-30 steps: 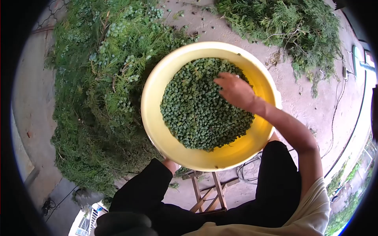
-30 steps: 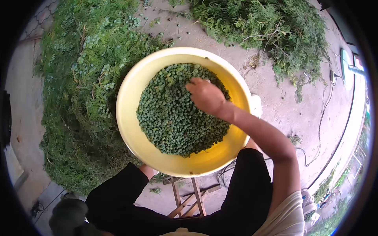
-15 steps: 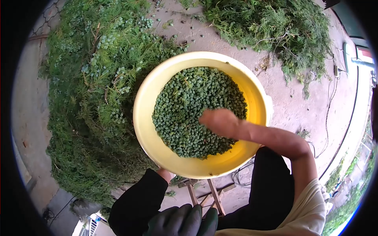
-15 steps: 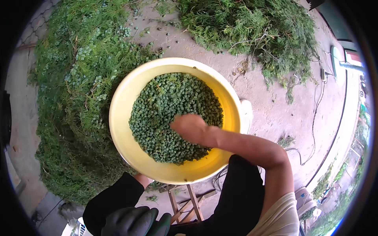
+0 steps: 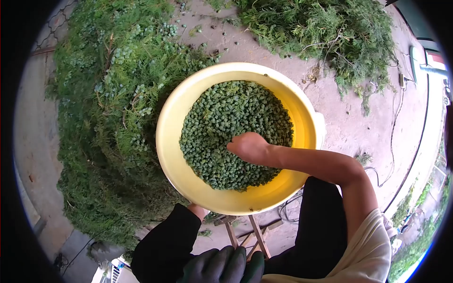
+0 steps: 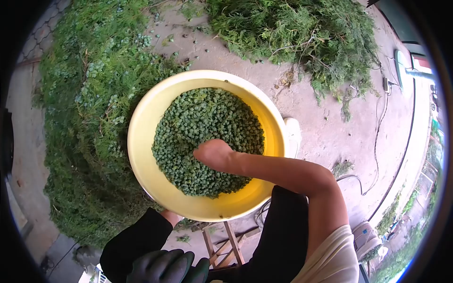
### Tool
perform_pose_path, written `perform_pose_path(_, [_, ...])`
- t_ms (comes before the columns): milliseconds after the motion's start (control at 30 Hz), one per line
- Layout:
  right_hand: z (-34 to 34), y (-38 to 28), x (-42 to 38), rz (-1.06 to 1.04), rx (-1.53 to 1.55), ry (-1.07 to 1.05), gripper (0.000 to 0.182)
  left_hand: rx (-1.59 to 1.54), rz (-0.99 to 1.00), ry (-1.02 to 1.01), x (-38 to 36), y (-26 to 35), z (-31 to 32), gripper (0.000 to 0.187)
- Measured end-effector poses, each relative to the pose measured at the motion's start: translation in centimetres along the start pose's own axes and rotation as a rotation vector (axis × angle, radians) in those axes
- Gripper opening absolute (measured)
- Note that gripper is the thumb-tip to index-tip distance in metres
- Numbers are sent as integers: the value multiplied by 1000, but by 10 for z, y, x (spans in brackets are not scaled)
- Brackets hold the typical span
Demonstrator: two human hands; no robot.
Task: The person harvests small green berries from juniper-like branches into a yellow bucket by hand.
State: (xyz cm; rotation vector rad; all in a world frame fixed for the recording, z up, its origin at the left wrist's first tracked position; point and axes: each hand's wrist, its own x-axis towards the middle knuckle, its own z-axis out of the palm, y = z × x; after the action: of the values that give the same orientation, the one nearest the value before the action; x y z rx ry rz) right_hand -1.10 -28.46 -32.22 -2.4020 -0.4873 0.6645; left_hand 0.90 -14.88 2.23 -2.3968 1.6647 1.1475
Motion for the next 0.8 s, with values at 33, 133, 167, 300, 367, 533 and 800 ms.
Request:
perform_pose_path(33, [-1, 0, -8, 64, 85, 34, 12, -7, 0, -3, -1, 0, 1, 35])
perform_pose_path(133, [-16, 14, -20, 120, 99, 280, 15, -14, 0, -9, -4, 0, 2, 36])
perform_pose_path(167, [-23, 25, -18, 116, 29, 493, 17, -12, 5, -15, -4, -1, 1, 36])
perform_pose_path(300, [-41, 64, -2, 346, -157, 456, 15, -1, 21, -29, -3, -2, -1, 37])
perform_pose_path(367, [-20, 75, 3, 323, -220, 292, 19, 2, 27, -33, -1, -2, -2, 37])
perform_pose_path(533, [2, 12, -20, 172, -15, 88, 15, 0, 21, -19, -3, -3, 1, 38])
perform_pose_path(800, [-45, 25, -30, 225, 1430, 73, 43, -22, -19, 14, -10, -4, 7, 35])
